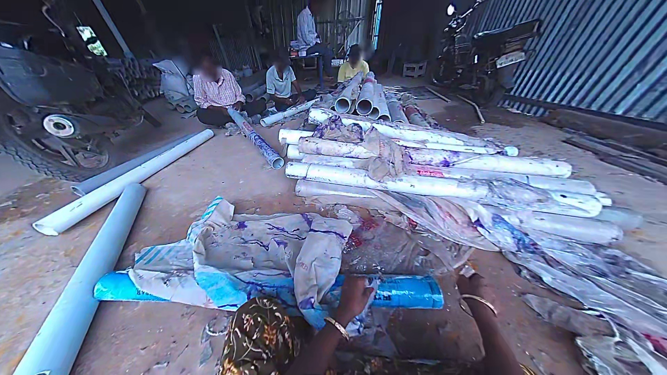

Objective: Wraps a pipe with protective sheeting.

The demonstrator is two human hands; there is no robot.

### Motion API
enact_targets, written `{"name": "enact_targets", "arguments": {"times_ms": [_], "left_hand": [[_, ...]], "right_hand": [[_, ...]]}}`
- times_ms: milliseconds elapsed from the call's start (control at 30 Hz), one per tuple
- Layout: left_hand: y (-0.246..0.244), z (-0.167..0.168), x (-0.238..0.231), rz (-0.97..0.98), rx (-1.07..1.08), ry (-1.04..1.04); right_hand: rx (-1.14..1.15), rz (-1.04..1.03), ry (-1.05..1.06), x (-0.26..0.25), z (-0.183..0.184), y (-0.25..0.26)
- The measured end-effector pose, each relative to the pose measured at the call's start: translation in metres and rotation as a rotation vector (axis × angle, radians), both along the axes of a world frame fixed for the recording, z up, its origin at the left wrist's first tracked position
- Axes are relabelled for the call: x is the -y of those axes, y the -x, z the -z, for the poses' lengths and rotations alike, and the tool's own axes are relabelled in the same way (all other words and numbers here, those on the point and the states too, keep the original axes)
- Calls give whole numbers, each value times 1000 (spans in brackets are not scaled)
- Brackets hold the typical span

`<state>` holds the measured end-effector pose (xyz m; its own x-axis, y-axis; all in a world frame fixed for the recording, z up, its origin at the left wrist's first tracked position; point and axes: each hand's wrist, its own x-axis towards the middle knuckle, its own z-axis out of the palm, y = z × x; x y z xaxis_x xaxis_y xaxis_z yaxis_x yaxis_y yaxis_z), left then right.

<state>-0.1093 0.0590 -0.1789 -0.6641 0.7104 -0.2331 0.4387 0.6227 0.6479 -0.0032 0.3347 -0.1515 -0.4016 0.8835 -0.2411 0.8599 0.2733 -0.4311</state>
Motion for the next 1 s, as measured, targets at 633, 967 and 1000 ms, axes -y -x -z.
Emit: {"name": "enact_targets", "arguments": {"times_ms": [633, 967, 1000], "left_hand": [[-28, -43, -14, -47, -179, 304], [-34, -55, -18, -50, -191, 369], [-33, -56, -17, -50, -188, 362]], "right_hand": [[-296, -284, 528, 146, 36, 10], [-13, -403, 474, 182, 16, -3], [-5, -400, 481, 186, 16, -9]]}}
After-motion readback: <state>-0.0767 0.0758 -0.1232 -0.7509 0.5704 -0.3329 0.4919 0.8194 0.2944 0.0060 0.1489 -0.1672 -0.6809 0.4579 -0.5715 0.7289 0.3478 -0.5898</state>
